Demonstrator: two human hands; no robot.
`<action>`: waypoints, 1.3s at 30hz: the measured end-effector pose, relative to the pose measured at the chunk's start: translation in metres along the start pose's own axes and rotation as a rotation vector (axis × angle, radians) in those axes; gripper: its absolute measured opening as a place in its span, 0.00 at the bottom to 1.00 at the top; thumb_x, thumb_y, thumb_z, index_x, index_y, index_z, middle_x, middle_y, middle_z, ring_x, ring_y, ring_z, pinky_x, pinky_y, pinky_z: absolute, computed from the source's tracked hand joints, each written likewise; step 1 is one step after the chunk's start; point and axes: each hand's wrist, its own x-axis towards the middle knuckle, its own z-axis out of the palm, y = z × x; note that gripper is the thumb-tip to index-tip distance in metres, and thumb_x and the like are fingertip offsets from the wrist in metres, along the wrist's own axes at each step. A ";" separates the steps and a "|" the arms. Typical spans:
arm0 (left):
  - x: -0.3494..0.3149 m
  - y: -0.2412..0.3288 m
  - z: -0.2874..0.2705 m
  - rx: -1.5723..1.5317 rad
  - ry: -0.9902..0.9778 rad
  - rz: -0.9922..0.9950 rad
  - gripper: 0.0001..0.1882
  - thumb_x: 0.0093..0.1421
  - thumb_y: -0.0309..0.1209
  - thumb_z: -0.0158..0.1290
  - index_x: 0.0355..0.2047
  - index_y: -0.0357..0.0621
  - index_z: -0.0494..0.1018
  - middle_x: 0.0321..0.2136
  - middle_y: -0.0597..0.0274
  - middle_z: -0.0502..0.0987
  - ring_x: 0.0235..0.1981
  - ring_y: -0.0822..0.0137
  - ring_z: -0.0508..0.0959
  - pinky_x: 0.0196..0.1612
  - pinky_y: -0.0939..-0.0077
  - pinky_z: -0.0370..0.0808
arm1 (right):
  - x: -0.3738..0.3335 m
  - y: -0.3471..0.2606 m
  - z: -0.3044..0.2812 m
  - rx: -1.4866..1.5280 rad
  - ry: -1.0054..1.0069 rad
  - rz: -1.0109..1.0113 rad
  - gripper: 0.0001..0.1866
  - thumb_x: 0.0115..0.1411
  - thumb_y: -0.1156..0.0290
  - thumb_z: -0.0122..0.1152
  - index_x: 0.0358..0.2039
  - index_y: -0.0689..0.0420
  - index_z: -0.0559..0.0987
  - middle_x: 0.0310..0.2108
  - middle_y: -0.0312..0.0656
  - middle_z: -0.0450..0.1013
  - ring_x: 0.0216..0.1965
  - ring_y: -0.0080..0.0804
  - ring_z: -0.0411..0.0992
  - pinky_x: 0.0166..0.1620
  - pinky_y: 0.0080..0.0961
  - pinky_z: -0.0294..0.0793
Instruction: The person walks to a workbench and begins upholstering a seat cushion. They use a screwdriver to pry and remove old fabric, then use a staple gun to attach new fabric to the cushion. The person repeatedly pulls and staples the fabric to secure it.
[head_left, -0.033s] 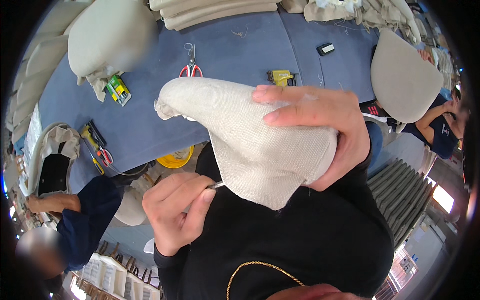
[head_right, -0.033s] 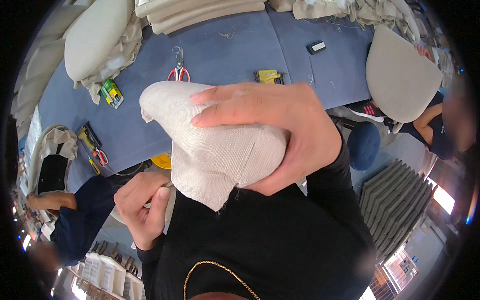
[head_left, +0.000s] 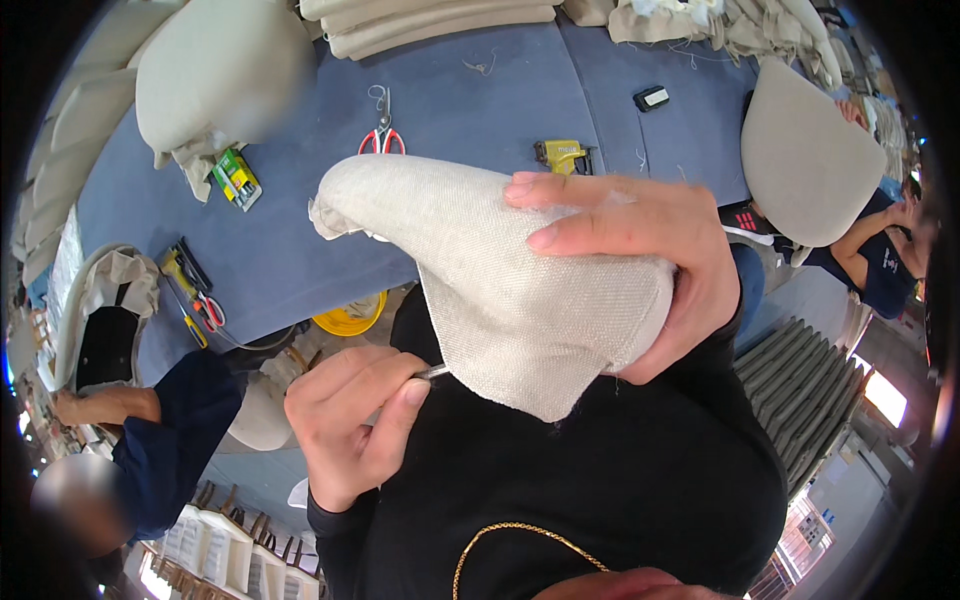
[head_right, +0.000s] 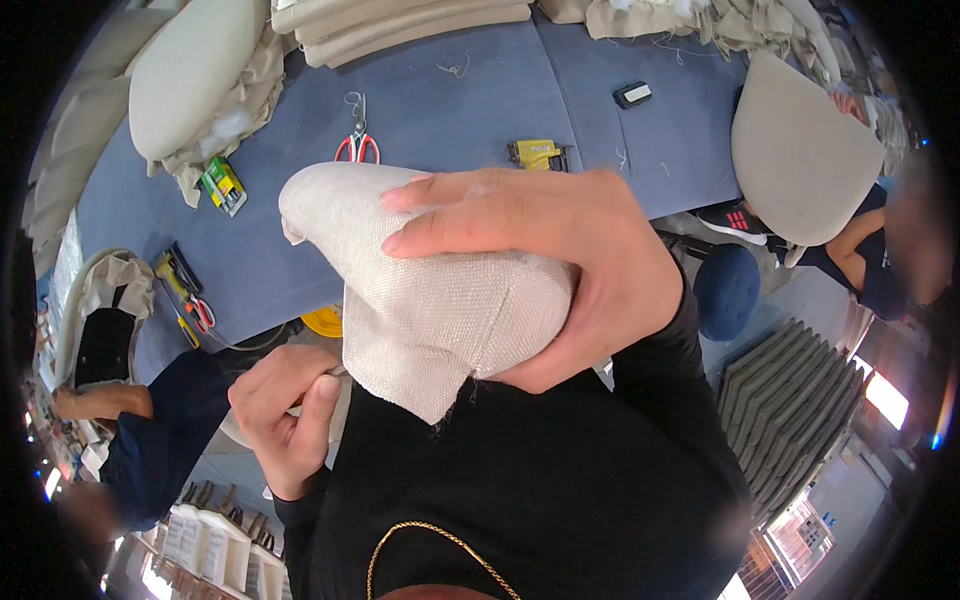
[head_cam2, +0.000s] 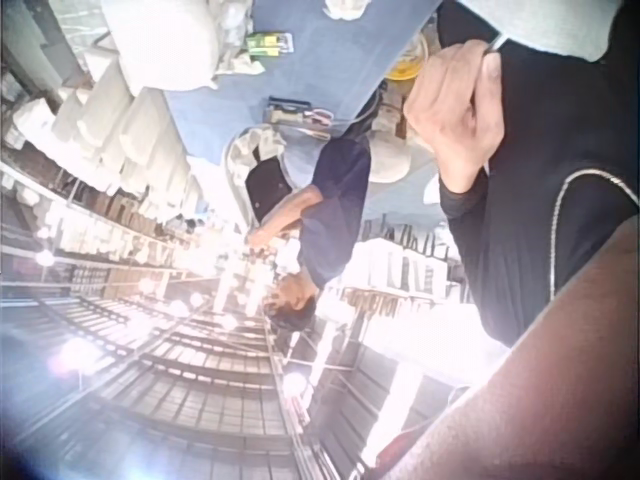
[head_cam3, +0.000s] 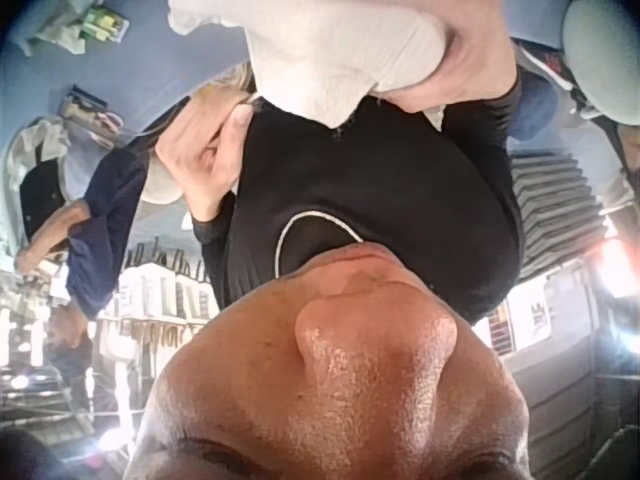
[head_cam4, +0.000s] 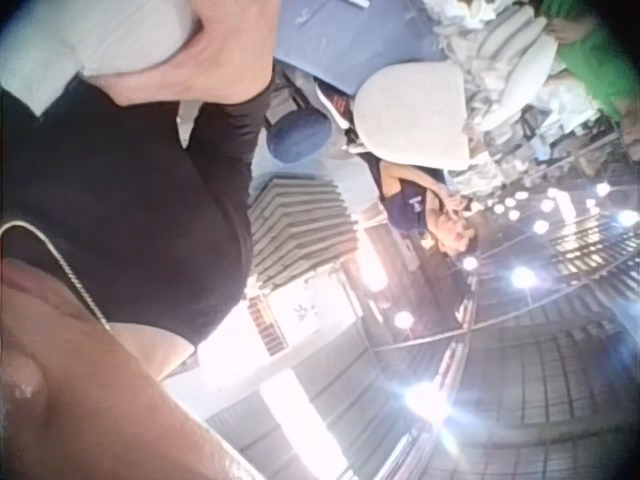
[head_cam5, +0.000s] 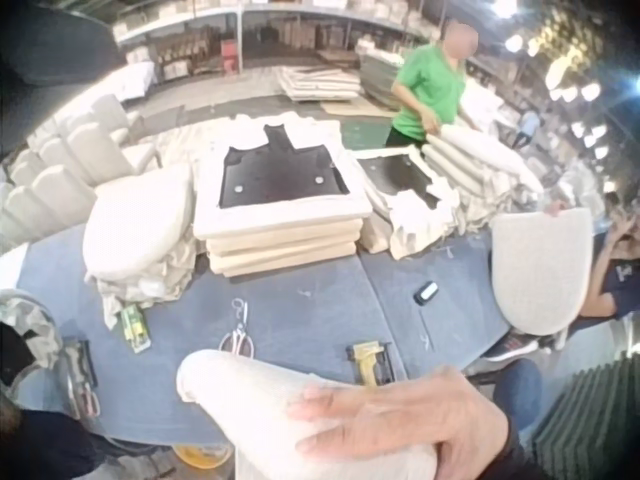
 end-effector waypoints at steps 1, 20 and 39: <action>-0.002 -0.003 -0.001 -0.023 -0.014 -0.014 0.04 0.57 0.25 0.64 0.32 0.38 0.83 0.26 0.56 0.81 0.24 0.60 0.80 0.30 0.71 0.75 | 0.000 0.000 0.001 0.006 0.004 -0.004 0.42 0.35 0.72 0.84 0.56 0.68 0.81 0.61 0.71 0.73 0.63 0.55 0.77 0.64 0.39 0.75; -0.006 -0.028 -0.005 -0.044 0.029 0.038 0.04 0.58 0.27 0.65 0.32 0.39 0.84 0.26 0.57 0.83 0.26 0.60 0.82 0.31 0.71 0.76 | 0.003 0.015 0.009 -0.008 0.063 -0.283 0.41 0.40 0.76 0.84 0.57 0.61 0.77 0.57 0.71 0.74 0.58 0.64 0.78 0.66 0.59 0.71; 0.005 -0.019 -0.004 -0.060 0.026 0.029 0.05 0.57 0.26 0.65 0.33 0.39 0.85 0.27 0.57 0.83 0.26 0.61 0.83 0.32 0.72 0.77 | 0.006 0.029 0.015 0.095 0.075 -0.445 0.40 0.45 0.80 0.82 0.57 0.56 0.71 0.54 0.69 0.75 0.57 0.53 0.80 0.65 0.74 0.68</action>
